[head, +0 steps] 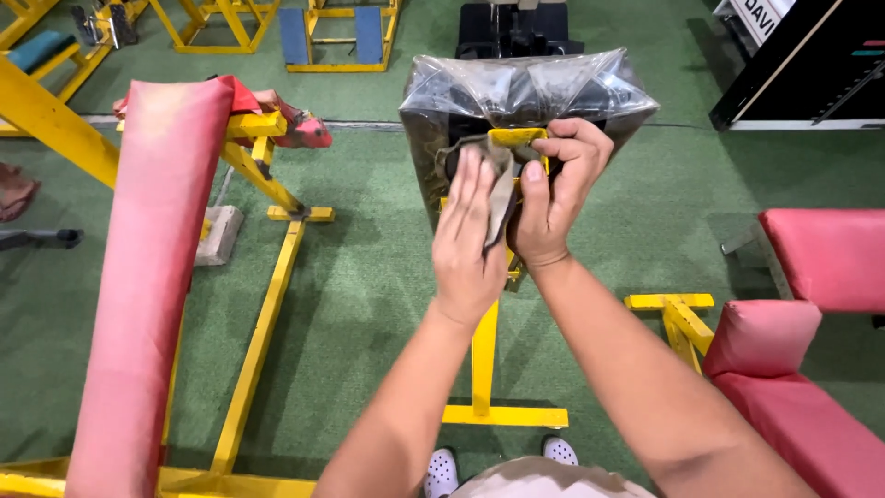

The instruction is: Wiping down the frames and pads of gym equipment using a cloth.

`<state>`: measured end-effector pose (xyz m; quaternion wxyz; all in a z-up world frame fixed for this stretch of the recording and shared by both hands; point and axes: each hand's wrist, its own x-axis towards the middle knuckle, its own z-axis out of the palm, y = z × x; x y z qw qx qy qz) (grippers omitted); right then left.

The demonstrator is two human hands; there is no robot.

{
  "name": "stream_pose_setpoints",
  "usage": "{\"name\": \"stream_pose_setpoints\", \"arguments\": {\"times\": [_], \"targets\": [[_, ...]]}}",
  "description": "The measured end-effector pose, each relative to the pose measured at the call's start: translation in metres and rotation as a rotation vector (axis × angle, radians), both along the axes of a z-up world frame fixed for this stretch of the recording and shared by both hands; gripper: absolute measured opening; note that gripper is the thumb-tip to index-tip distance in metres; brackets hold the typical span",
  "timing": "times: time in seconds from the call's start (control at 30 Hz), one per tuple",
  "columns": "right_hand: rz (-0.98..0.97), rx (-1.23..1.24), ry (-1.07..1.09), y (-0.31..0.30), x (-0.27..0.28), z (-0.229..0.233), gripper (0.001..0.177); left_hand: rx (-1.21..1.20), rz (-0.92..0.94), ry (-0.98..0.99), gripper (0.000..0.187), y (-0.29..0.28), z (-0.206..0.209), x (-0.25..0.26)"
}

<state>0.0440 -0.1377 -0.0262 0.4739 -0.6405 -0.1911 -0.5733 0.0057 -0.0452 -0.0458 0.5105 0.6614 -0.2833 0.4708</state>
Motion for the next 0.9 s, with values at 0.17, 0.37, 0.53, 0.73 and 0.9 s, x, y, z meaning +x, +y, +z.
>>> {"name": "stream_pose_setpoints", "arguments": {"times": [0.17,0.37,0.53,0.73,0.9], "targets": [[-0.007,-0.027,0.009,-0.001,-0.003,0.000,0.033,0.087,0.051,-0.122,0.038,-0.001,0.000,0.002],[-0.029,-0.004,-0.018,0.004,-0.003,0.003,0.032,0.200,0.106,-0.175,0.036,0.012,-0.044,0.004],[-0.015,-0.011,-0.021,0.000,-0.001,0.000,0.034,0.085,0.060,-0.170,0.036,0.002,-0.017,0.002],[-0.020,-0.026,-0.016,-0.001,-0.001,-0.002,0.036,0.024,0.051,-0.161,0.035,-0.004,-0.005,0.007],[-0.013,0.004,-0.049,0.004,-0.003,0.005,0.030,0.016,0.054,0.037,0.041,0.007,-0.047,-0.002]]}}
